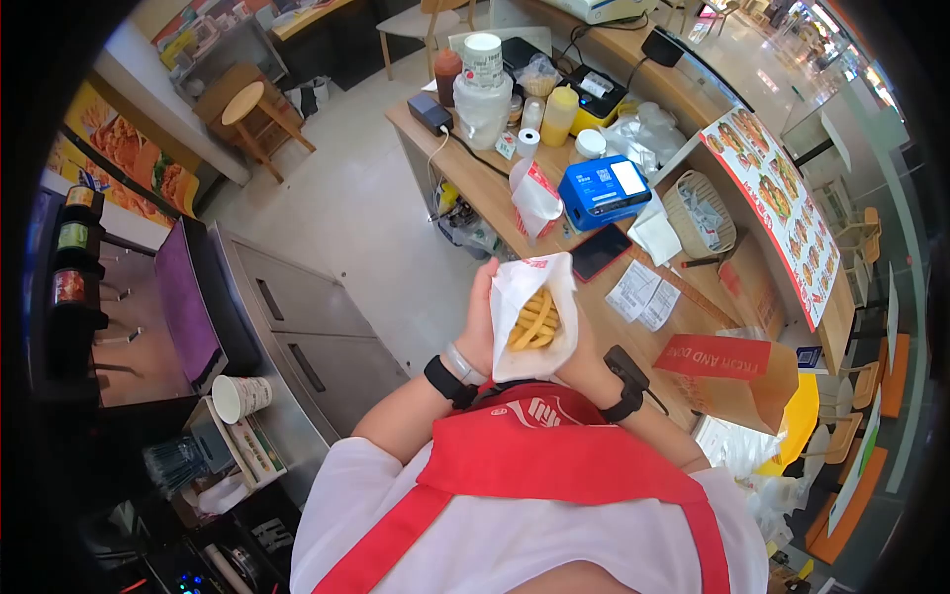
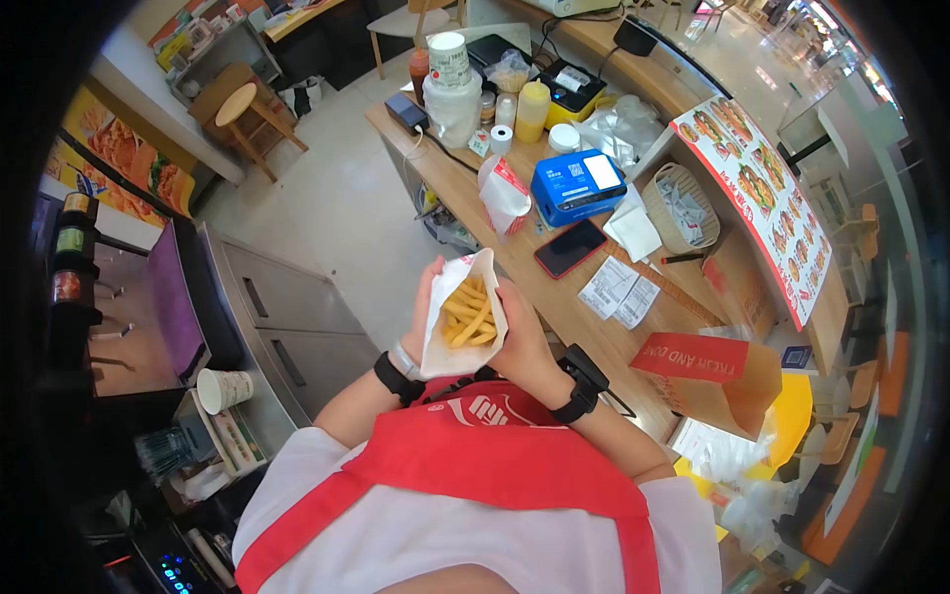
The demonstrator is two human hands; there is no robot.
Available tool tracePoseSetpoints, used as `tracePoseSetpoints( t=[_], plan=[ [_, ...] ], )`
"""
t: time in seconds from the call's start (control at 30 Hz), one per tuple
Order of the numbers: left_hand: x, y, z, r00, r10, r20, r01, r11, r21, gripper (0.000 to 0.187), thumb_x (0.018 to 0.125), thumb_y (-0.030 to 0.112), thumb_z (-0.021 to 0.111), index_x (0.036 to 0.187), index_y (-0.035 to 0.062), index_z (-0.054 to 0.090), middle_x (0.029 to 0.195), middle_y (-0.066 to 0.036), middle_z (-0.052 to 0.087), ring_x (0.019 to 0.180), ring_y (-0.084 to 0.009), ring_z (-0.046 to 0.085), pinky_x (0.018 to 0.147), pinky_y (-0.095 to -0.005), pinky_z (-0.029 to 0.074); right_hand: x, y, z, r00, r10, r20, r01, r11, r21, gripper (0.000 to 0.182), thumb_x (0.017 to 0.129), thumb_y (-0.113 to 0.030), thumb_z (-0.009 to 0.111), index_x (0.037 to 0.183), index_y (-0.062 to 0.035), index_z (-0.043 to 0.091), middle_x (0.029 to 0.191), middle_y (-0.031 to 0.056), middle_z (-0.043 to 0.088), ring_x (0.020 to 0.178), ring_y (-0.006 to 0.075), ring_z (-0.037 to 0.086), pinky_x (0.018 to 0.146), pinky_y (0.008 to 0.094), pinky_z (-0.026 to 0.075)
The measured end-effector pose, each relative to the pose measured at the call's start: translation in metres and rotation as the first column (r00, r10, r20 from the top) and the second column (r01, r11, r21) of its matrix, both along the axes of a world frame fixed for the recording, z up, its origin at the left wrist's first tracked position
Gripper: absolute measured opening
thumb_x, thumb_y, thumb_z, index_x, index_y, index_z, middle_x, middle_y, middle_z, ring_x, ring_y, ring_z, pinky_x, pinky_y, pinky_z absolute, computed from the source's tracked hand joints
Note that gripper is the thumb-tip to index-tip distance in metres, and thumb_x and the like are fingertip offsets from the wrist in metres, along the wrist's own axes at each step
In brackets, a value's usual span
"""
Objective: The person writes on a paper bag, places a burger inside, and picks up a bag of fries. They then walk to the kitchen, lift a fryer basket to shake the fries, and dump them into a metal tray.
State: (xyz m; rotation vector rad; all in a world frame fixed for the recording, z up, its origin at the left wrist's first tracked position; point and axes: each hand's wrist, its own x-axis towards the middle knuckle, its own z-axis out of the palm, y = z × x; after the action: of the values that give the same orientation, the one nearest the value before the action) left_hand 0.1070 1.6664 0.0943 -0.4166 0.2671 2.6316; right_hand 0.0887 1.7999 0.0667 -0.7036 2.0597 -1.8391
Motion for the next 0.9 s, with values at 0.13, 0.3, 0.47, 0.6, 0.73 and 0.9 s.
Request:
tracePoseSetpoints(
  t=[0.13,0.3,0.47,0.6,0.73,0.9],
  plan=[
    [0.003,-0.002,0.000,0.998,-0.032,0.047,0.028,0.996,0.083,0.056,0.076,0.055,0.036,0.098,0.0063,0.051,0.087,-0.011,0.057,0.073,-0.0244,0.057,0.069,-0.0326,0.047,0.005,0.004,0.001,1.000,0.011,0.015,-0.011,1.000,0.025,0.069,0.058,-0.009,0.069,0.115,0.0001,0.032,0.110,0.0176,0.041,0.102,0.0292,0.043,0.085,0.0331,0.035],
    [0.004,0.005,-0.028,0.999,0.038,-0.017,-0.037,0.998,0.055,0.056,0.075,0.055,0.038,0.103,0.0077,0.048,0.096,-0.010,0.054,0.085,-0.0242,0.054,0.074,-0.0360,0.045,0.006,0.017,-0.007,0.982,0.036,-0.187,-0.004,0.986,0.167,0.071,0.057,-0.008,0.069,0.116,0.0009,0.031,0.112,0.0178,0.039,0.104,0.0304,0.041,0.086,0.0336,0.035],
    [0.004,0.024,-0.055,0.984,0.126,0.125,-0.144,0.978,0.152,0.057,0.076,0.055,0.036,0.104,0.0076,0.049,0.097,-0.011,0.054,0.087,-0.0250,0.054,0.079,-0.0389,0.042,0.009,0.019,-0.008,0.989,-0.017,-0.149,0.037,0.990,0.134,0.067,0.057,-0.008,0.069,0.114,-0.0007,0.035,0.111,0.0174,0.041,0.105,0.0316,0.040,0.087,0.0357,0.034],
    [0.010,0.034,-0.051,0.884,0.139,-0.447,-0.017,0.964,0.267,0.040,0.081,0.044,0.040,0.109,0.0162,0.046,0.108,-0.003,0.050,0.098,-0.0181,0.048,0.088,-0.0378,0.036,0.011,0.030,0.007,0.949,0.019,-0.313,0.034,0.986,0.162,0.065,0.059,-0.008,0.066,0.115,-0.0015,0.036,0.111,0.0183,0.044,0.104,0.0326,0.042,0.088,0.0360,0.034],
    [0.010,0.046,-0.031,0.876,0.280,-0.394,-0.110,0.909,0.402,0.040,0.081,0.045,0.040,0.110,0.0189,0.043,0.101,-0.003,0.052,0.096,-0.0173,0.049,0.082,-0.0363,0.040,0.007,0.036,0.009,0.904,0.055,-0.424,0.013,0.988,0.156,0.063,0.060,-0.009,0.065,0.116,-0.0015,0.036,0.112,0.0171,0.045,0.107,0.0321,0.040,0.089,0.0361,0.033],
    [0.009,0.049,-0.007,0.872,0.231,-0.433,-0.176,0.971,0.163,0.037,0.081,0.044,0.039,0.104,0.0159,0.046,0.095,-0.005,0.053,0.092,-0.0182,0.050,0.076,-0.0335,0.043,0.009,0.040,0.027,0.935,-0.022,-0.353,0.043,0.998,0.053,0.055,0.065,-0.013,0.063,0.114,-0.0019,0.041,0.113,0.0150,0.047,0.107,0.0317,0.042,0.090,0.0366,0.032]
  ],
)
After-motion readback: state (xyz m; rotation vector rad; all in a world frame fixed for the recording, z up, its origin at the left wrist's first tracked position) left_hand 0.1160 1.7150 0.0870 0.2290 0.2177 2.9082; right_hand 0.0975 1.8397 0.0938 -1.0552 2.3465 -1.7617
